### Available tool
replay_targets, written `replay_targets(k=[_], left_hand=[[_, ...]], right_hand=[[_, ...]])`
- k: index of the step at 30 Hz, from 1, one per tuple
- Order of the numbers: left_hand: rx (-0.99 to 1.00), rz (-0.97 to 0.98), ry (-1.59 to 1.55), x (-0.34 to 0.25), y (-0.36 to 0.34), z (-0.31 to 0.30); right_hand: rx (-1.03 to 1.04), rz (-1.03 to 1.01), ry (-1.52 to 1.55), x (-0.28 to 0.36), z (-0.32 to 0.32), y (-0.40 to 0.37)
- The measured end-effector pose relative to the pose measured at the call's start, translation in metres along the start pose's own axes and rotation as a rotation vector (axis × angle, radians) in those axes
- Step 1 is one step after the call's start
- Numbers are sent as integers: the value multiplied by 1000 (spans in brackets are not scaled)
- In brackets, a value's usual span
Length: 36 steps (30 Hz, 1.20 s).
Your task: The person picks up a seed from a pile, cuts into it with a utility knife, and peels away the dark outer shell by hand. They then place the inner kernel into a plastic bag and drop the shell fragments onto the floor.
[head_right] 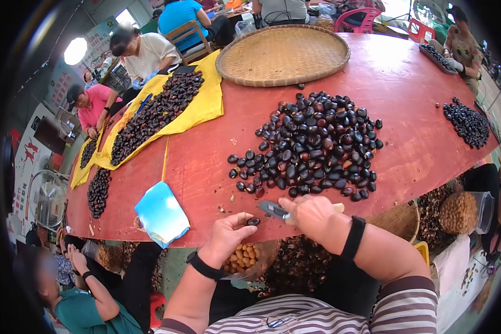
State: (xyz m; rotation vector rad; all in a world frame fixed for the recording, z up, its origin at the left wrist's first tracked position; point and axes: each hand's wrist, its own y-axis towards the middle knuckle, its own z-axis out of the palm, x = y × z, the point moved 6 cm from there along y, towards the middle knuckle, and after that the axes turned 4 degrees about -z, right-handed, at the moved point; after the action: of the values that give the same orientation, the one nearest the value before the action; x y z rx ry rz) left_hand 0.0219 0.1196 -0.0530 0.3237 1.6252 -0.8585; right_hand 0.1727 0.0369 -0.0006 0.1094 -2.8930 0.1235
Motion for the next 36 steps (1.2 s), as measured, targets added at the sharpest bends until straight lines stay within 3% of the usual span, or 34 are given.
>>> replay_targets(k=[2,3,7,11,15,22,25,36], left_hand=[[11,-4,-47,2,-7,-1],[3,18,-60,-3,-11,1],[45,-1,-194,-15,-29,13],[127,-71,-291,-21,-45,35],[246,-100,-344,-20,-55,62],[387,-97,-305,-20,-65,97],[413,-70,-290,-23,-68,102],[345,-90,-296,-5,-76,96]], right_hand=[[-166,26,-7,-5,-8,-3],[-90,94,85,-2,-19,-8],[-22,31,317,19,-9,-39],[-248,-40,616,14,1,-61],[-339,-60,933,22,-7,-86],[-161,166,1054,30,4,-111],[-160,141,1082,31,7,-114],[51,312,1369,38,26,-121]])
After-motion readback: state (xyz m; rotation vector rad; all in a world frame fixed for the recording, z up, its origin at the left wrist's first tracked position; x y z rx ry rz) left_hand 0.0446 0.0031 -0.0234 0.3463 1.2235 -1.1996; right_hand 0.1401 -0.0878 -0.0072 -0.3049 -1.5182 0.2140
